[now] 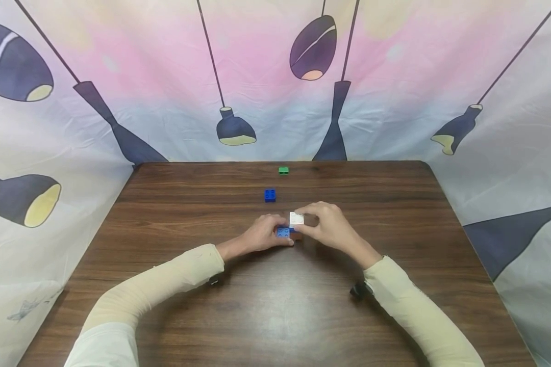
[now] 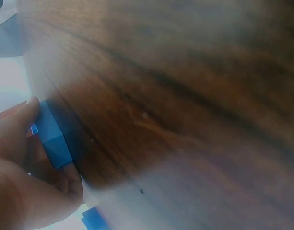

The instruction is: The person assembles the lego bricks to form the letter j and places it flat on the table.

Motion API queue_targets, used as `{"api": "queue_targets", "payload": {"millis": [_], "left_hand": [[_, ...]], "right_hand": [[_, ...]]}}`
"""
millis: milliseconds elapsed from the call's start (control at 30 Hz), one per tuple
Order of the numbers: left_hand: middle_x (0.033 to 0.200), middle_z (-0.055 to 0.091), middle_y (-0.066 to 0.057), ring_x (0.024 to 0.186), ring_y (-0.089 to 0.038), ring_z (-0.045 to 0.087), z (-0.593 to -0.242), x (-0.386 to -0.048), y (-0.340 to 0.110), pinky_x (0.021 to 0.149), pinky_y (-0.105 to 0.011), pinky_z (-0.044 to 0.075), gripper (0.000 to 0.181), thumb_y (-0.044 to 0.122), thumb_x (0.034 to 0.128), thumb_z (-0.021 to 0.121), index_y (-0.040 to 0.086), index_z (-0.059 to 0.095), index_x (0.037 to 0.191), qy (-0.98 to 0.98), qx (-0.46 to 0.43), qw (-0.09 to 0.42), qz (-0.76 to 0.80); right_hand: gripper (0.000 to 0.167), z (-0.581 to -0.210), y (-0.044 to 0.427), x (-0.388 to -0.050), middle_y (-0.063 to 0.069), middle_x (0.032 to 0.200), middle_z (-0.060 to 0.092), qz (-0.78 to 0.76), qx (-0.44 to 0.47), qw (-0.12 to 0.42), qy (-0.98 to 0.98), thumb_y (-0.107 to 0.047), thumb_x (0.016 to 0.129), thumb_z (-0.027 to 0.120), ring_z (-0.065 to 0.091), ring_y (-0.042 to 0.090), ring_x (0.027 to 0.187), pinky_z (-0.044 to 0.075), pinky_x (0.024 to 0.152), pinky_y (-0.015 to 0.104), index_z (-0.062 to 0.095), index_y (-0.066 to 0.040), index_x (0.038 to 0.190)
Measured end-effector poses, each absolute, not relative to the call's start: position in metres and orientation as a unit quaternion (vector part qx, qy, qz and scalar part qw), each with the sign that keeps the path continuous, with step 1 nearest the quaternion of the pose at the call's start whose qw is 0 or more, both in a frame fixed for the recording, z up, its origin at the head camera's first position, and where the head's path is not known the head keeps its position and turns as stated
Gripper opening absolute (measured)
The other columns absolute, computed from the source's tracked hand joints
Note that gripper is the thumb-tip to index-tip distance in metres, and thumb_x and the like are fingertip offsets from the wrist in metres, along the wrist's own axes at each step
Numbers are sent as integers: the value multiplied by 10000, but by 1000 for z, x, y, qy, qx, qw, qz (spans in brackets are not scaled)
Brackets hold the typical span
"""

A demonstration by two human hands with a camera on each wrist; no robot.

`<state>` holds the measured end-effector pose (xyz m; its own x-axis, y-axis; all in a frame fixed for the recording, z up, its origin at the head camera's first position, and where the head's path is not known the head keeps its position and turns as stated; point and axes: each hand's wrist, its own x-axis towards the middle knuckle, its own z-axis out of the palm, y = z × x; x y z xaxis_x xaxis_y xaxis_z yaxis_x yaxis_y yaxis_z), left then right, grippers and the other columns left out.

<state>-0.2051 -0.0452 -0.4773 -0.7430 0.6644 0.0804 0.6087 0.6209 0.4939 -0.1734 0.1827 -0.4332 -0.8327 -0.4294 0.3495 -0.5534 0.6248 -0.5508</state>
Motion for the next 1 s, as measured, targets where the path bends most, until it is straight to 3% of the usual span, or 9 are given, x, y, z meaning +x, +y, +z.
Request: {"api": "queue_targets", "payload": {"millis": [533,1000], "left_hand": [[1023,729,-12,852,-107,610,-477,-204,-44,761,-250,483,499,396,850,835,80,718,1218,904,339,72,251],[980,714,0,822,-97,592,-478,-204,-43,723,-234,469,469,387,855,833,84,726,1196,901,340,73,258]], "right_hand": [[331,-435,181,-172,57,1073,769,322,276,103,-900,-272,840,865,701,207,932,582,726,390,783,-101,1111],[339,-427,178,-172,76,1070,759,281,268,69,-919,-275,831,869,685,229,931,559,783,448,766,-87,1093]]}}
